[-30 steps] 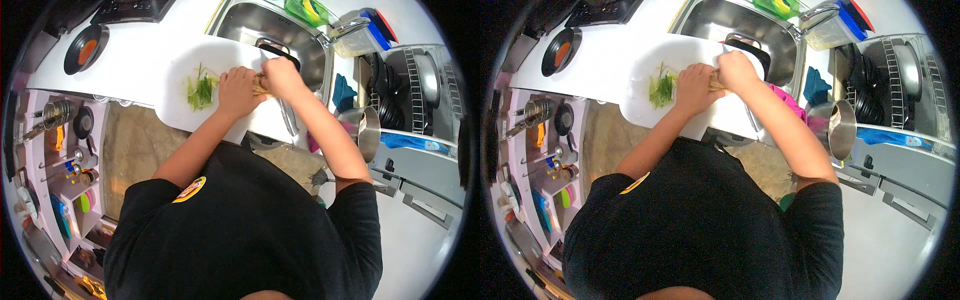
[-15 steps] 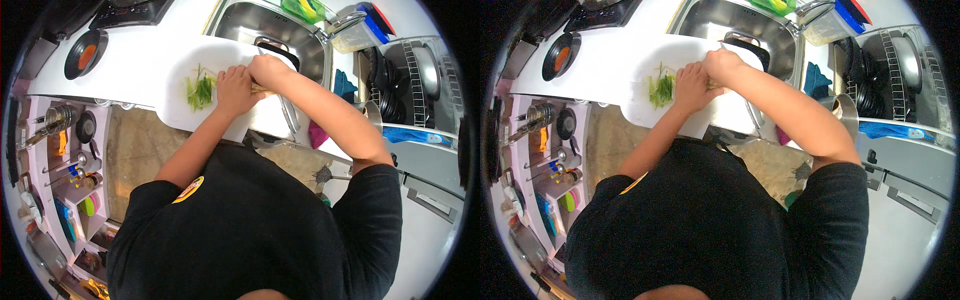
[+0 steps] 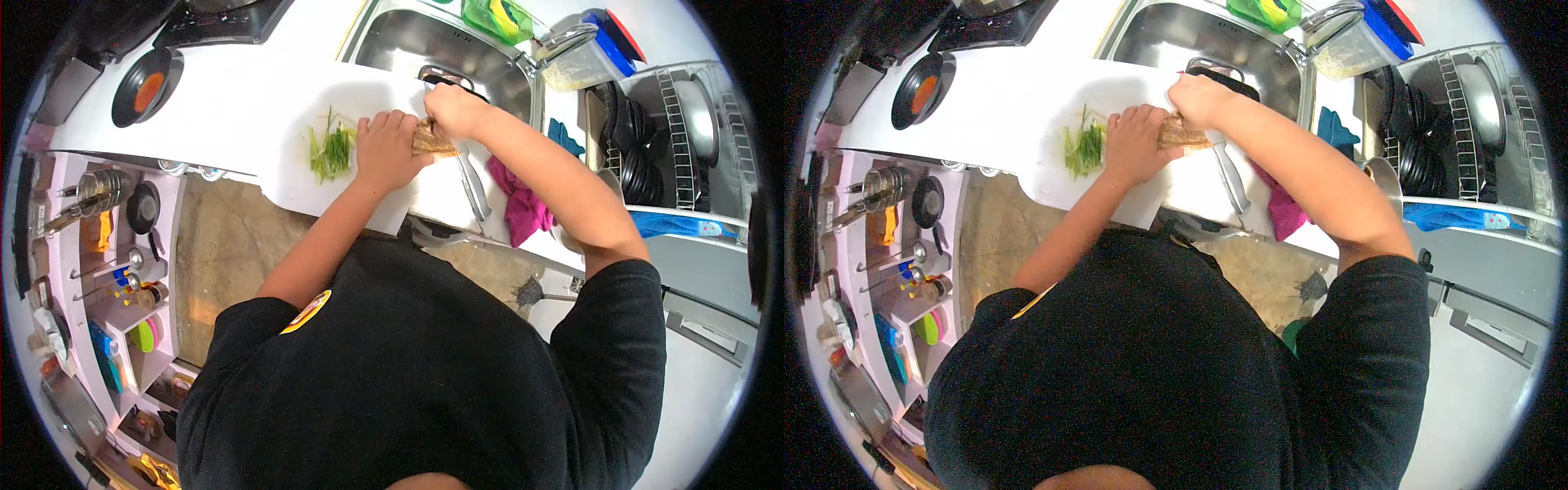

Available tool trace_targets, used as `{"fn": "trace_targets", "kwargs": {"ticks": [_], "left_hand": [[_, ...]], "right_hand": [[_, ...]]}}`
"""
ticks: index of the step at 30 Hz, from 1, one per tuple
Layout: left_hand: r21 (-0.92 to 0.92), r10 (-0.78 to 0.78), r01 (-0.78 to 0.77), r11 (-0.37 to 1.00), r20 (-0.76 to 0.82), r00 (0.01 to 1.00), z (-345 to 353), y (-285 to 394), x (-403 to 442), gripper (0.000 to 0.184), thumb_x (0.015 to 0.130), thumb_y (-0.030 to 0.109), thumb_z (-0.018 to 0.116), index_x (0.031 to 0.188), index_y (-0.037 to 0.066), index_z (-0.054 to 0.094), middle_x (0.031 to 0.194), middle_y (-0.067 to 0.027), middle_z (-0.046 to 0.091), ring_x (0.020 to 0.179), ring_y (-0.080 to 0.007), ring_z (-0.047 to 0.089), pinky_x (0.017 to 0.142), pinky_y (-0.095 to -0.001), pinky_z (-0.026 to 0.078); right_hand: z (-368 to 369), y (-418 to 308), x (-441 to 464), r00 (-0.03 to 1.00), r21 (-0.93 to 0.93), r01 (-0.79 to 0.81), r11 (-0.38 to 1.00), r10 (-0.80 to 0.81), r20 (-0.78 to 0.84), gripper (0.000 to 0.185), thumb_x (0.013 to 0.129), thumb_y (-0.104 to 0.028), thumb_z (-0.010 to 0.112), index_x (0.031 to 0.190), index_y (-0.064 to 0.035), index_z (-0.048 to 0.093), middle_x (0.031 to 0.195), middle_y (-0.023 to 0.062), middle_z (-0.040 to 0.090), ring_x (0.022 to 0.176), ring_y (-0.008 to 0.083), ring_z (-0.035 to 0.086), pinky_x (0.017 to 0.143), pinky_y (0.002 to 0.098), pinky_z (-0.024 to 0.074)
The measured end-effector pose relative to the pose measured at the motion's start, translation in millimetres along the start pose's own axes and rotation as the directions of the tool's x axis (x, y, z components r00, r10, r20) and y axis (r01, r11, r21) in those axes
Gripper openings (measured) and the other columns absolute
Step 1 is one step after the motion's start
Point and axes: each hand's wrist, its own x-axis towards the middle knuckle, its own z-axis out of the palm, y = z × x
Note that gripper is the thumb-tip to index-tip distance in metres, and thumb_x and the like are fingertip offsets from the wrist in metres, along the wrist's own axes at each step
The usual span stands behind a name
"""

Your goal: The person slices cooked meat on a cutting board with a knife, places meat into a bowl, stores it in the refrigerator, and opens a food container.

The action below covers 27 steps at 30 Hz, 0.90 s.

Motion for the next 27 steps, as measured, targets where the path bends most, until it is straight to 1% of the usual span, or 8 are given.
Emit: {"fn": "trace_targets", "kwargs": {"ticks": [4, 6, 7, 11, 13, 17, 22, 27], "left_hand": [[0.009, -0.005, 0.005, 1.0, 0.012, 1.0, 1, 0, -2, 0.057, 0.065, 0.049, 0.069, 0.106, 0.013, 0.054, 0.104, -0.0065, 0.054, 0.106, -0.0265, 0.048, 0.088, -0.0443, 0.031], [-0.008, 0.035, -0.036, 0.999, -0.107, 0.994, 4, -1, -2, 0.055, 0.061, 0.045, 0.073, 0.101, 0.012, 0.054, 0.099, -0.0046, 0.053, 0.102, -0.0236, 0.048, 0.089, -0.0469, 0.031], [-0.008, 0.033, -0.034, 0.999, -0.109, 0.993, 4, -1, -1, 0.055, 0.061, 0.045, 0.073, 0.101, 0.012, 0.054, 0.099, -0.0046, 0.053, 0.102, -0.0236, 0.048, 0.089, -0.0469, 0.031], [-0.022, 0.007, -0.008, 1.0, -0.054, 0.999, 3, 1, 0, 0.056, 0.063, 0.048, 0.071, 0.103, 0.012, 0.055, 0.102, -0.0047, 0.053, 0.104, -0.0237, 0.047, 0.092, -0.0491, 0.03], [-0.019, 0.01, -0.012, 1.0, -0.054, 0.998, 3, 2, 0, 0.056, 0.063, 0.049, 0.071, 0.102, 0.011, 0.055, 0.103, -0.0045, 0.053, 0.105, -0.0236, 0.046, 0.092, -0.0496, 0.03], [0.008, 0.007, -0.007, 1.0, -0.038, 0.999, 5, 0, 1, 0.056, 0.065, 0.051, 0.068, 0.102, 0.011, 0.055, 0.103, -0.0038, 0.053, 0.105, -0.023, 0.046, 0.091, -0.0493, 0.03], [-0.008, 0.011, -0.011, 1.0, -0.01, 1.0, 1, 0, 2, 0.057, 0.066, 0.053, 0.067, 0.103, 0.011, 0.055, 0.103, -0.004, 0.053, 0.106, -0.0233, 0.046, 0.093, -0.0494, 0.028], [0.039, 0.078, -0.077, 0.996, -0.03, 0.997, 0, -3, 0, 0.057, 0.068, 0.054, 0.066, 0.105, 0.011, 0.055, 0.105, -0.0043, 0.054, 0.106, -0.024, 0.047, 0.095, -0.0502, 0.026]], "right_hand": [[18, 36, 1, 0.998, 0.129, 0.063, 0.99, -0.062, -0.009, 0.018, 0.058, -0.013, 0.072, 0.071, -0.0016, 0.066, 0.075, 0.0188, 0.064, 0.073, 0.0318, 0.064, 0.068, 0.0377, 0.0509], [17, 53, -1, 0.99, 0.469, 0.022, 0.883, -0.084, 0.112, 0.011, 0.06, -0.011, 0.068, 0.066, -0.0024, 0.066, 0.066, 0.014, 0.064, 0.064, 0.0249, 0.063, 0.062, 0.0342, 0.0494], [19, 55, -4, 0.995, 0.598, 0.064, 0.799, -0.098, 0.025, 0.009, 0.064, -0.012, 0.064, 0.066, -0.0037, 0.067, 0.059, 0.0095, 0.062, 0.055, 0.0182, 0.06, 0.057, 0.0314, 0.0478], [20, 51, -2, 0.977, 0.546, -0.046, 0.836, -0.077, 0.201, 0.011, 0.068, -0.013, 0.063, 0.069, -0.0042, 0.069, 0.057, 0.0083, 0.061, 0.052, 0.0158, 0.059, 0.055, 0.0297, 0.0475], [22, 40, -6, 0.987, 0.594, -0.024, 0.804, -0.077, 0.144, 0.014, 0.07, -0.012, 0.06, 0.061, -0.0003, 0.061, 0.047, 0.0031, 0.046, 0.045, 0.0087, 0.043, 0.046, 0.0275, 0.0362], [31, 42, -6, 0.981, 0.583, -0.11, 0.805, -0.006, 0.192, 0.015, 0.068, -0.016, 0.066, 0.074, -0.0037, 0.07, 0.056, 0.006, 0.06, 0.051, 0.0128, 0.057, 0.052, 0.028, 0.0465], [58, 55, -8, 0.978, 0.886, -0.208, 0.415, 0.085, 0.19, 0.019, 0.066, -0.013, 0.071, 0.082, -0.0029, 0.072, 0.061, 0.0021, 0.062, 0.052, 0.0089, 0.054, 0.05, 0.0243, 0.0443], [66, 56, -9, 0.979, 0.925, -0.189, 0.33, 0.134, 0.153, 0.018, 0.064, -0.012, 0.072, 0.08, -0.0025, 0.072, 0.061, 0.0017, 0.062, 0.051, 0.0083, 0.053, 0.049, 0.0232, 0.0439]]}}
